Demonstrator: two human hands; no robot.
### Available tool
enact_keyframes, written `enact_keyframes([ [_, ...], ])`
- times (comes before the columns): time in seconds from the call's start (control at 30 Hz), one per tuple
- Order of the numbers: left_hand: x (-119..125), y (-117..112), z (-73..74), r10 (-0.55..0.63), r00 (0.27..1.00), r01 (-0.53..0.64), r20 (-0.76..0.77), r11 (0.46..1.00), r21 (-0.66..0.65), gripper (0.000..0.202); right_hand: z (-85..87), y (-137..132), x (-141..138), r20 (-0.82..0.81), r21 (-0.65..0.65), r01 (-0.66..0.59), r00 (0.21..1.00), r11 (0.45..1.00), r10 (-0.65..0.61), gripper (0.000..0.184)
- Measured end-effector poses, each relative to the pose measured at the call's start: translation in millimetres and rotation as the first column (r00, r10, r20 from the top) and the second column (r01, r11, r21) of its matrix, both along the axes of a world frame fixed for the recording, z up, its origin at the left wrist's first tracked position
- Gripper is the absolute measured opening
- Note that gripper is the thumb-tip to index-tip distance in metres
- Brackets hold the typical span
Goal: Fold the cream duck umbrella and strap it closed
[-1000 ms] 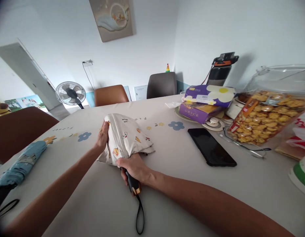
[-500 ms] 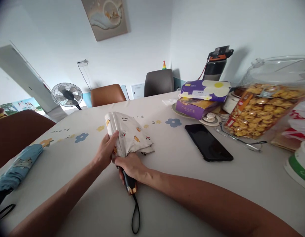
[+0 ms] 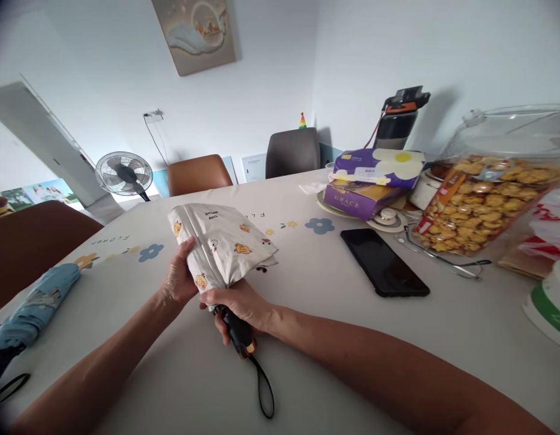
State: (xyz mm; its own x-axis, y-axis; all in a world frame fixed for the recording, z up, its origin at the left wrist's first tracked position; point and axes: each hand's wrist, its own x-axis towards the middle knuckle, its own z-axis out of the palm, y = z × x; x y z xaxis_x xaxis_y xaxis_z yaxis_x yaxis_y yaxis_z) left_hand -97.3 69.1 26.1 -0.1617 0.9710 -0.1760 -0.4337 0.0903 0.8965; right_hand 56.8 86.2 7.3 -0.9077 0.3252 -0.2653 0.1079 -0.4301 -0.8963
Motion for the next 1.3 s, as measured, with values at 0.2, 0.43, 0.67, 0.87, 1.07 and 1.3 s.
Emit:
enact_keyframes([
  [0.2, -3.1, 1.9, 0.0, -0.063, 0.994, 0.061, -0.085, 0.998, -0.015, 0.069, 1.1, -5.2, -1.8, -0.031, -0.011, 0.000, 1.000, 1.000, 0.000, 0.025],
  [0.43, -1.6, 5.5, 6.0, -0.094, 0.975, 0.098, -0.202, 0.995, 0.008, 0.053, -8.2, -9.9, -7.8, 0.002, 0.130, 0.392, 0.918, 0.911, -0.396, 0.021],
  [0.67, 6.4, 2.1, 12.6, 0.187, 0.795, -0.176, -0.577, 0.981, 0.076, 0.055, 6.0, 15.7, -9.6, 0.136, -0.032, 0.448, 0.887, 0.893, -0.440, 0.017],
  [0.87, 23.1, -2.7, 12.7, 0.242, 0.627, -0.099, -0.741, 0.968, 0.232, 0.040, 3.8, 26.7, -7.8, 0.073, -0.221, 0.385, 0.923, 0.896, -0.378, 0.016],
  [1.07, 47.8, 14.0, 24.2, 0.156, 0.406, 0.062, -0.901, 0.978, 0.198, 0.027, -8.0, 27.5, -9.9, 0.046, -0.211, 0.382, 0.923, 0.900, -0.382, 0.022],
  [1.3, 84.9, 88.8, 21.4, 0.035, -0.225, 0.582, -0.974, 0.806, -0.106, 0.045, -6.9, 24.5, -6.1, 0.008, -0.208, 0.395, 0.915, 0.895, -0.403, 0.010],
])
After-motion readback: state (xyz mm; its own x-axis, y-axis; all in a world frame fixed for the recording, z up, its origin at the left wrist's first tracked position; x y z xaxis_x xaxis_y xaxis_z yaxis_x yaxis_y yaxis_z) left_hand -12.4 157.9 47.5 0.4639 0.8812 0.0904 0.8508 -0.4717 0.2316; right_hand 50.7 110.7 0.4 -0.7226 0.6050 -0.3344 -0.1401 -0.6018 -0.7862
